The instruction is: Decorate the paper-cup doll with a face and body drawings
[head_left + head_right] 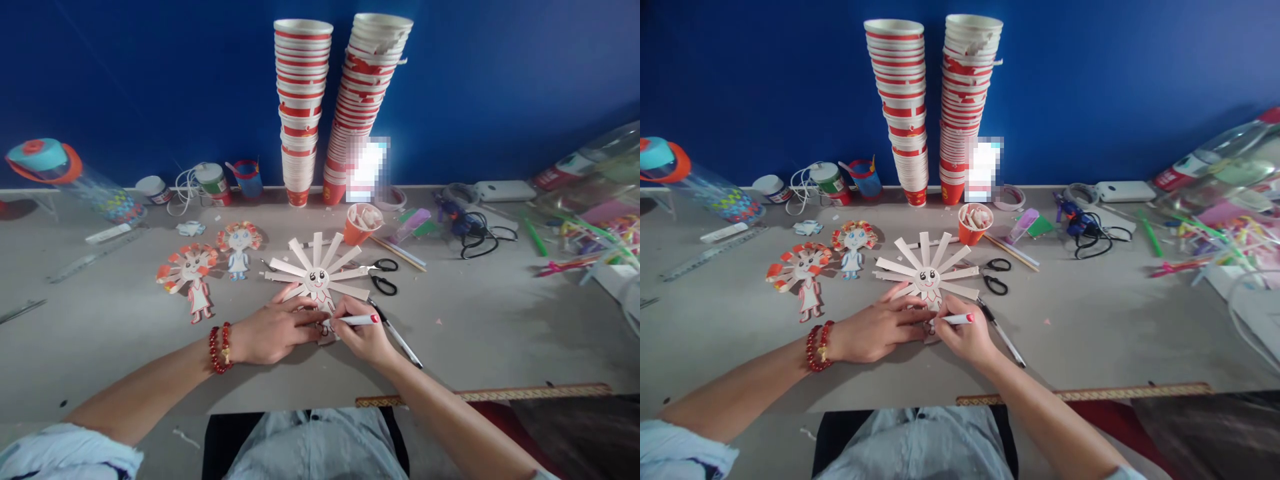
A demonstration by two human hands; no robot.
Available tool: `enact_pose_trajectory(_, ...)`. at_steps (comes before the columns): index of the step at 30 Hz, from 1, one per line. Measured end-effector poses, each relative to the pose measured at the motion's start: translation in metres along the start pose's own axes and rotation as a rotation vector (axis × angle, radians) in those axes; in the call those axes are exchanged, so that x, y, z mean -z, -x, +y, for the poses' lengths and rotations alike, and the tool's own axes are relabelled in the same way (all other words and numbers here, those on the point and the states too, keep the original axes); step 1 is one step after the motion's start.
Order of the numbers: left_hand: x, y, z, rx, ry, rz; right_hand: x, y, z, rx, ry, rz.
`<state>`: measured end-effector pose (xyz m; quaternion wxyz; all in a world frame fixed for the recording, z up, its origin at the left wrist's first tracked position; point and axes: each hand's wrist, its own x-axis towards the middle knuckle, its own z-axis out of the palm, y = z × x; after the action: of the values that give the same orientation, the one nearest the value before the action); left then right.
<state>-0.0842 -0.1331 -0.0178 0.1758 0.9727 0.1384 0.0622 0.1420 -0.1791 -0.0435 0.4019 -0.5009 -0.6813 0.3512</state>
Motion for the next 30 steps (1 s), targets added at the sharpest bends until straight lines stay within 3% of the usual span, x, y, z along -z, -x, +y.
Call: enact_pose_trajectory(30,0.0018,-0.0006,-0.0001,-0.002,0.005,0.001,-0.0001,0.0017,0.0010,-0.040,-0.010,0.006)
